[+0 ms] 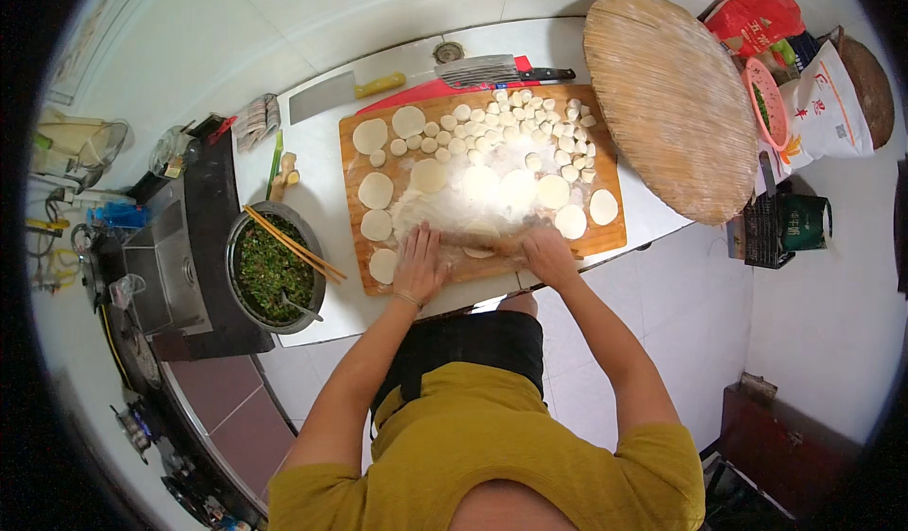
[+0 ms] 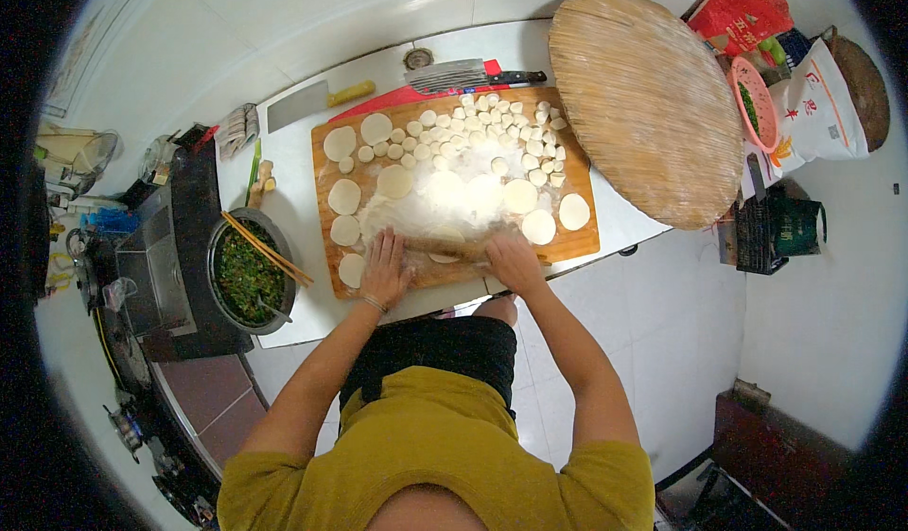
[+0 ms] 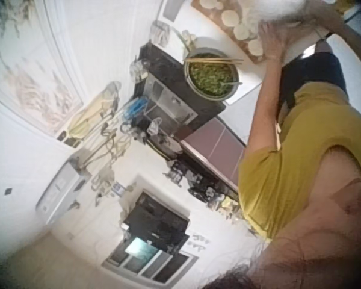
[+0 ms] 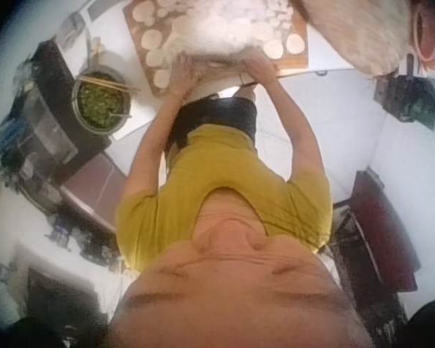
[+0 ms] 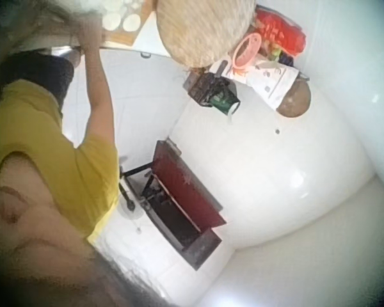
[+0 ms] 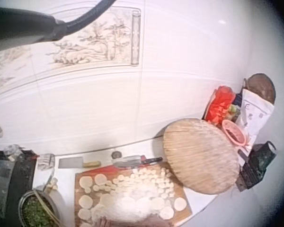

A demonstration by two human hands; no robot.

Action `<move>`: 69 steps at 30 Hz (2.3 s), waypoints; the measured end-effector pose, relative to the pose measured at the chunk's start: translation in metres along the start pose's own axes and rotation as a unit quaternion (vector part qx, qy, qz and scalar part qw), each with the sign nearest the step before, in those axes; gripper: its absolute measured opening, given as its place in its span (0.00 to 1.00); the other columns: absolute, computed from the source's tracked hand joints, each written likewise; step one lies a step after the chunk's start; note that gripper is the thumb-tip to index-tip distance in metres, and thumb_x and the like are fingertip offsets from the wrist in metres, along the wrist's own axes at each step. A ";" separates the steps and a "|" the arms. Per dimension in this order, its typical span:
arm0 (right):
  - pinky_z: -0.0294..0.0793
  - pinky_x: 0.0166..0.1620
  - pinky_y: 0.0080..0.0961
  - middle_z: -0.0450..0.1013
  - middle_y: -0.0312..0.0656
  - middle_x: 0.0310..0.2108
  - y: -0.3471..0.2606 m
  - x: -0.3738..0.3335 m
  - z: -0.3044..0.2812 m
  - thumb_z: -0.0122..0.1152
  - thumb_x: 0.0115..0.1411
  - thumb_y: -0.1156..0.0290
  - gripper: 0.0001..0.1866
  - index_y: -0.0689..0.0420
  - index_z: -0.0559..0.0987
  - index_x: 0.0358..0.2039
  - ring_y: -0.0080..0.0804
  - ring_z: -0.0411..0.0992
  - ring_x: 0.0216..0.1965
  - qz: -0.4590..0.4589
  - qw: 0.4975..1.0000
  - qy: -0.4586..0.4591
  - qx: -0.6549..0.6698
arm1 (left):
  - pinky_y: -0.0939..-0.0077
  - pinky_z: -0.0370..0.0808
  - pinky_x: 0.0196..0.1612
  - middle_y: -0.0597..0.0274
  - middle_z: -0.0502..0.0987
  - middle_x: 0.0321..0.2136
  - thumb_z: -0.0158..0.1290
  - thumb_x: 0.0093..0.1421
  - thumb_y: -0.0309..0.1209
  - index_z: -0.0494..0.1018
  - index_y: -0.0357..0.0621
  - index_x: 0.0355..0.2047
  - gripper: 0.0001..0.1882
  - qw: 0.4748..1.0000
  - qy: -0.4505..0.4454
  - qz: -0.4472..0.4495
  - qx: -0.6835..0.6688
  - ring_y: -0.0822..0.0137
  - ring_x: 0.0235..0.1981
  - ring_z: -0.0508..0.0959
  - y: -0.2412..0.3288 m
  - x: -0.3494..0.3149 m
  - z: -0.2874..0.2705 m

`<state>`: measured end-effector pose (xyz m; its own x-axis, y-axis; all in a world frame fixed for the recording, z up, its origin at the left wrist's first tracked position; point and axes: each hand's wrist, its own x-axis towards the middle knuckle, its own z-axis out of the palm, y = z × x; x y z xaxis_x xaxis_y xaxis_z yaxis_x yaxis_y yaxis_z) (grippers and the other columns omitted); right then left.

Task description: The person uses a wooden rolling pin to flatten small balls of dough into thin, round discs on a floured wooden board. They repeatedly roll, rotate, and transfer the flattened dough pieces to a larger wooden tray to the right.

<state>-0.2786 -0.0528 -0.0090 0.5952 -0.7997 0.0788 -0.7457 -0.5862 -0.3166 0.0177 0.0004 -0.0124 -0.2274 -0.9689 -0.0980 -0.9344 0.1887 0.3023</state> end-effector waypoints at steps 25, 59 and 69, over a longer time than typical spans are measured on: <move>0.63 0.51 0.47 0.67 0.50 0.46 -0.038 0.006 -0.002 0.61 0.52 0.63 0.25 0.55 0.69 0.50 0.51 0.64 0.49 0.078 0.994 -0.076 0.005 | 0.51 0.49 0.65 0.44 0.48 0.65 0.51 0.57 0.41 0.50 0.37 0.64 0.39 0.995 0.036 -0.089 -0.019 0.47 0.65 0.50 -0.002 -0.022 -0.008; 0.64 0.33 0.42 0.65 0.53 0.27 -0.039 -0.021 -0.022 0.59 0.56 0.67 0.13 0.64 0.68 0.30 0.53 0.65 0.30 0.308 0.908 0.153 0.241 | 0.61 0.72 0.46 0.51 0.70 0.42 0.54 0.55 0.32 0.68 0.42 0.45 0.18 0.949 0.203 -0.243 0.009 0.52 0.44 0.71 -0.061 0.123 -0.036; 0.65 0.34 0.40 0.66 0.52 0.27 -0.046 -0.020 -0.029 0.59 0.56 0.67 0.12 0.63 0.71 0.34 0.50 0.67 0.30 0.312 0.902 0.164 0.248 | 0.60 0.70 0.49 0.53 0.71 0.40 0.49 0.56 0.29 0.69 0.43 0.42 0.13 0.981 0.034 -0.158 0.104 0.54 0.45 0.71 -0.071 0.148 -0.046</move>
<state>-0.2654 -0.0137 0.0316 -0.0748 -0.9971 -0.0114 -0.6308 0.0562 -0.7739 0.0635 -0.1640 -0.0049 0.0946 -0.9914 -0.0908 -0.9928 -0.1008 0.0655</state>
